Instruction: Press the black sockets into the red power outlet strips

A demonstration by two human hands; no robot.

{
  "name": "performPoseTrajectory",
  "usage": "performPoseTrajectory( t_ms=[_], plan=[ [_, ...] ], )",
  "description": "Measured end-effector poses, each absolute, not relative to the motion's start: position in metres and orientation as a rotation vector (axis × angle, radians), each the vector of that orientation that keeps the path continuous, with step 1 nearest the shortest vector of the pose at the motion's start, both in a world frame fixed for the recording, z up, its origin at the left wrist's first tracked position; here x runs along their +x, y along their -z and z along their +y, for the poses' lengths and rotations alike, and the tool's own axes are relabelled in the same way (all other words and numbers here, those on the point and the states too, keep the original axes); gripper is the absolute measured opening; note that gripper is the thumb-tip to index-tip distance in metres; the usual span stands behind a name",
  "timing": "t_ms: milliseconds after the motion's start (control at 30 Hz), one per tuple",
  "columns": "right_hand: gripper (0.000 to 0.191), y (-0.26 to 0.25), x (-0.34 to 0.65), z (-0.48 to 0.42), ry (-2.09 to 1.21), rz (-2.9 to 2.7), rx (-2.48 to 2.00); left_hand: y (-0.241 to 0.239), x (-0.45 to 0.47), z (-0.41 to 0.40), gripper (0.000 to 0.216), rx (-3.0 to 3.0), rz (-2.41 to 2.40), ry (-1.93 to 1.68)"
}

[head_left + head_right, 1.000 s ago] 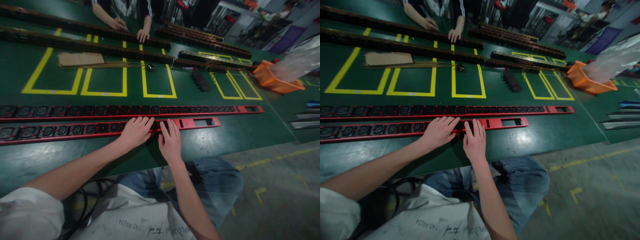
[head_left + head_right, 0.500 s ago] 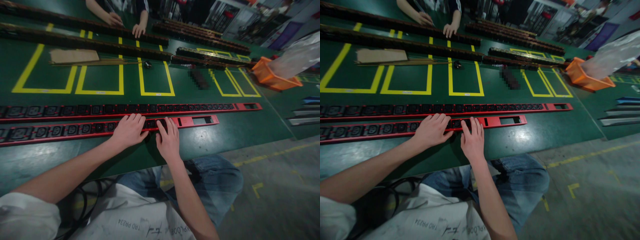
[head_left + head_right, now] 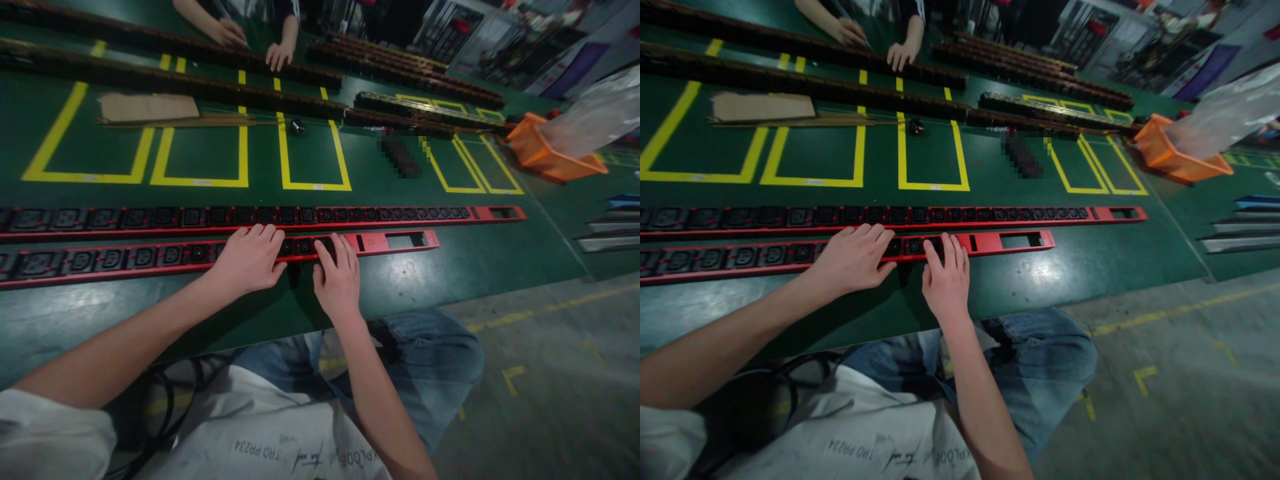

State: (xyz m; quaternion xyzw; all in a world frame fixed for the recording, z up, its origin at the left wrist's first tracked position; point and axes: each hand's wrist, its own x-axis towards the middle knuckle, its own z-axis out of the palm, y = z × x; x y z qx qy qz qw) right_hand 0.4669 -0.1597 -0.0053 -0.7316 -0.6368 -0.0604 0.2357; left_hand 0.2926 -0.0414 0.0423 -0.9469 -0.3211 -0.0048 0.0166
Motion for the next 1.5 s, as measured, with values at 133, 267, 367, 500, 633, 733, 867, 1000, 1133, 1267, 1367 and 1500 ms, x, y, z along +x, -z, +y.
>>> performPoseTrajectory(
  t_ms=[133, 267, 367, 500, 633, 733, 867, 1000, 1133, 1267, 1367, 1500],
  plan=[
    [0.046, 0.007, 0.467, -0.159, 0.199, -1.740, -2.005, -0.039, 0.293, -0.041, 0.038, -2.929, -0.986, -0.003],
    [0.044, 0.011, 0.468, -0.160, 0.234, -1.665, -2.000, -0.028, 0.302, -0.049, 0.055, -2.957, -0.953, 0.110],
    [0.044, 0.015, 0.471, -0.160, 0.252, -1.637, -1.953, -0.025, 0.309, -0.055, 0.059, -2.984, -0.933, 0.145],
    [0.044, 0.016, 0.472, -0.161, 0.282, -1.651, -1.924, -0.029, 0.307, -0.058, 0.060, -2.960, -1.016, 0.140],
    [0.045, 0.012, 0.470, -0.163, 0.231, -1.714, -1.928, -0.033, 0.300, -0.054, 0.051, -2.932, -1.091, 0.123],
    [0.045, 0.009, 0.469, -0.163, 0.182, -1.763, -1.950, -0.032, 0.299, -0.051, 0.044, -2.933, -1.085, 0.114],
    [0.046, 0.008, 0.468, -0.163, 0.183, -1.774, -1.972, -0.030, 0.300, -0.048, 0.042, -2.945, -1.032, 0.112],
    [0.046, 0.007, 0.467, -0.163, 0.200, -1.803, -1.988, -0.029, 0.299, -0.047, 0.040, -2.954, -0.996, 0.129],
    [0.048, 0.006, 0.467, -0.162, 0.220, -1.817, -2.012, -0.030, 0.299, -0.047, 0.039, -2.961, -0.987, 0.123],
    [0.048, 0.006, 0.466, -0.162, 0.190, -1.804, -2.014, -0.030, 0.300, -0.047, 0.039, -2.973, -1.000, 0.125],
    [0.051, 0.005, 0.466, -0.162, 0.173, -1.806, -2.012, -0.030, 0.300, -0.046, 0.036, -2.960, -0.985, 0.106],
    [0.048, 0.005, 0.465, -0.163, 0.216, -1.826, -2.018, -0.029, 0.297, -0.046, 0.038, -2.955, -0.978, 0.126]
  ],
)
